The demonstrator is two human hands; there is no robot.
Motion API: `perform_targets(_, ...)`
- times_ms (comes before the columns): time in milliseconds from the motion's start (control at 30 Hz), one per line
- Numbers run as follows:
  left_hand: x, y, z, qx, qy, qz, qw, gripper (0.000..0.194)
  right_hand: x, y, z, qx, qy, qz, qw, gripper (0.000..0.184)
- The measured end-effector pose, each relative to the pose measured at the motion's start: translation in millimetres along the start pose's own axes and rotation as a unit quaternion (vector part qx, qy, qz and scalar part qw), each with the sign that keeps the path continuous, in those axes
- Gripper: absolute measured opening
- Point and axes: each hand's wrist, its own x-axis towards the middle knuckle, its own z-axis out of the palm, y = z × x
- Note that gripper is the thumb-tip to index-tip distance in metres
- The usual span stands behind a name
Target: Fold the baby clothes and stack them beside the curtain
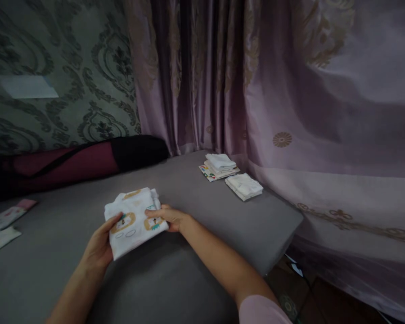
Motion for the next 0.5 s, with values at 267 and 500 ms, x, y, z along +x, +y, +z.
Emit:
perform_targets(267,10.5,-21.1,3.8,-0.017,-0.076,0.082,0.994,0.042,-38.0,-14.4,-31.5,-0.027,0.060,-0.049,0.997,0.037)
perform_targets(500,16.6,-21.0,-6.7,0.005,-0.044,0.056,0.997,0.034,-88.3,-73.4,-79.3,-0.068,0.167,-0.105,0.978,0.024)
